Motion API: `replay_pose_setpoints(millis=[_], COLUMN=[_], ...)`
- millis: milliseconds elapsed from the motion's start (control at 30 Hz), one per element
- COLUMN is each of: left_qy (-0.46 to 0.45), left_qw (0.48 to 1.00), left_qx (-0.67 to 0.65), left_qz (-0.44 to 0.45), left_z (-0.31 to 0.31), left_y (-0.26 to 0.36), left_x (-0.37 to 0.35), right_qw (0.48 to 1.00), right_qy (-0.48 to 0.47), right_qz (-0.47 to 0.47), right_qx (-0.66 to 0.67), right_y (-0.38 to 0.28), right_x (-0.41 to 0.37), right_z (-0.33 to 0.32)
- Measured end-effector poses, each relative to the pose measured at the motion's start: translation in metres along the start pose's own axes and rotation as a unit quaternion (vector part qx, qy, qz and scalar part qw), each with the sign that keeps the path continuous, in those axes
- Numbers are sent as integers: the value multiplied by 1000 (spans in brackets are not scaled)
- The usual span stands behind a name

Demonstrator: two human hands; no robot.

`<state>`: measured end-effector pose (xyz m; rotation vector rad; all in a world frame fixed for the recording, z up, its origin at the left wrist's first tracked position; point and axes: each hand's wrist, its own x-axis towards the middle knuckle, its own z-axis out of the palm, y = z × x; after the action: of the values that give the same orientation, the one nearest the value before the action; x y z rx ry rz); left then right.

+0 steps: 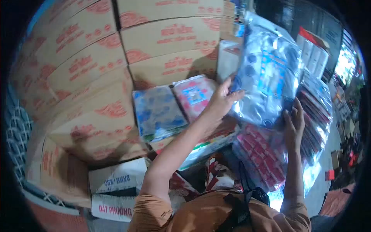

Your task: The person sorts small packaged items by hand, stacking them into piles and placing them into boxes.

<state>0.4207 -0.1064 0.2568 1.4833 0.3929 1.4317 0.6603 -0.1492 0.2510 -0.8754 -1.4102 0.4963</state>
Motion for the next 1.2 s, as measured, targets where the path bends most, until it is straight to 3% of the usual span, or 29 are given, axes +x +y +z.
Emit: replay_pose_setpoints(millis=[33,100,167,267,367,433,500,533,667,733,767,800,900,967,1033,1100,1133,1200], left_qy=[42,149,227,307,407,414,370,357,401,413,411,401,382,355,372,353,340,328], left_qw=[996,985,953,922,771,681,566,551,574,629,670,666,680,593,623,531,536,480], left_qx=[74,83,197,230,485,577,664,676,640,608,577,579,581,642,625,736,742,782], left_qz=[30,11,51,62,-63,-180,-319,-335,-318,-254,-221,-244,-231,-332,-286,-228,-216,-226], left_z=[-19,-53,-95,-154,-188,-181,-172,-183,-210,-225,-236,-220,-214,-190,-215,-241,-228,-178], left_y=[-1,4,3,14,27,40,48,41,12,-9,-23,-13,-12,8,-7,-16,-5,34], left_x=[-6,-28,-51,-97,-142,-160,-179,-191,-220,-224,-228,-221,-218,-205,-220,-231,-215,-184], right_qw=[1000,996,982,978,962,948,927,934,946,938,901,857,842,842,839,841,824,777], right_qy=[-16,-66,-94,-185,-257,-314,-361,-314,-316,-291,-353,-410,-398,-405,-429,-433,-463,-492], right_qz=[11,5,-140,-99,-83,8,-88,-126,-33,-158,-210,-256,-189,-167,-147,-123,-162,-255], right_qx=[9,60,-81,9,30,50,-59,-116,-69,-105,-141,-178,-312,-314,-302,-299,-283,-297], right_y=[-3,18,43,64,103,158,157,150,126,119,117,117,103,106,102,100,99,84], right_x=[5,20,34,27,7,-10,-35,-46,-51,-55,-55,-56,-83,-85,-82,-65,-52,-19], right_z=[20,65,112,200,280,327,342,341,345,347,348,348,346,348,348,345,342,317])
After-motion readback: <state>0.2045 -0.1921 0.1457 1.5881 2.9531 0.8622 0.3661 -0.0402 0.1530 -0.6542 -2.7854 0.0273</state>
